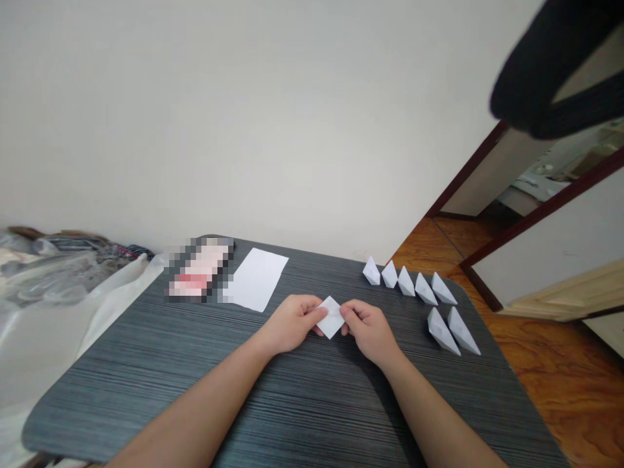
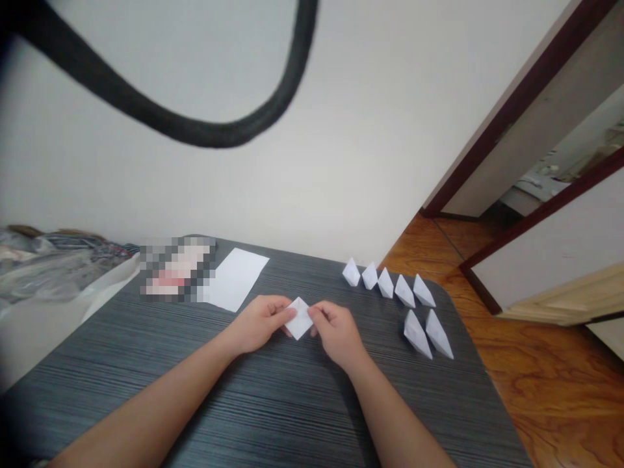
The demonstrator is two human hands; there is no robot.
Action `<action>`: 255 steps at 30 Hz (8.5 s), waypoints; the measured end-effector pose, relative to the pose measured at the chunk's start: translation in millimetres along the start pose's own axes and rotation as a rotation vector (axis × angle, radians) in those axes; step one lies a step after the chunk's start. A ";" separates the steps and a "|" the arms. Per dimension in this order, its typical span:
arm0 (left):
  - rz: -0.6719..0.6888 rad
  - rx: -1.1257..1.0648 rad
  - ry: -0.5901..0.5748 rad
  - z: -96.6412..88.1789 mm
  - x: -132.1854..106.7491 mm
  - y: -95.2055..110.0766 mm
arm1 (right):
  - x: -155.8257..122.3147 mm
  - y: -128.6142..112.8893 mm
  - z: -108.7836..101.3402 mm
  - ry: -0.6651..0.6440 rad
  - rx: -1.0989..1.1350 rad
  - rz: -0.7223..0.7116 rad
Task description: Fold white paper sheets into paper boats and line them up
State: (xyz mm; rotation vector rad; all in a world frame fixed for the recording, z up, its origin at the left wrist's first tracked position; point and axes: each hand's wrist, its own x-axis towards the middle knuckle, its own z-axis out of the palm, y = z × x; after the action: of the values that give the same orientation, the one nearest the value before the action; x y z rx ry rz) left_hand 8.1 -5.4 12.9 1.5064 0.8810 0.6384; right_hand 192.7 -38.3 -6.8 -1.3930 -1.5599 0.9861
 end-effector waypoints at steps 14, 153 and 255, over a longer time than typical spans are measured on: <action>0.020 -0.047 0.020 -1.0 1.1 -3.6 | 0.6 0.6 -1.5 -0.034 0.028 0.029; 0.009 -0.128 0.006 -0.9 3.1 -12.4 | -2.8 0.2 -5.3 -0.192 -0.023 -0.332; 0.031 0.048 -0.040 0.8 -1.1 -7.4 | -2.6 -6.1 2.6 -0.107 -0.147 -0.077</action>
State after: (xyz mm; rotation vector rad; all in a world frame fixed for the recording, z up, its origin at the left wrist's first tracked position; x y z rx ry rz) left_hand 6.9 -6.9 5.6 1.5737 0.8495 0.6114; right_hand 188.2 -41.5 -2.3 -1.3870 -1.7827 0.9279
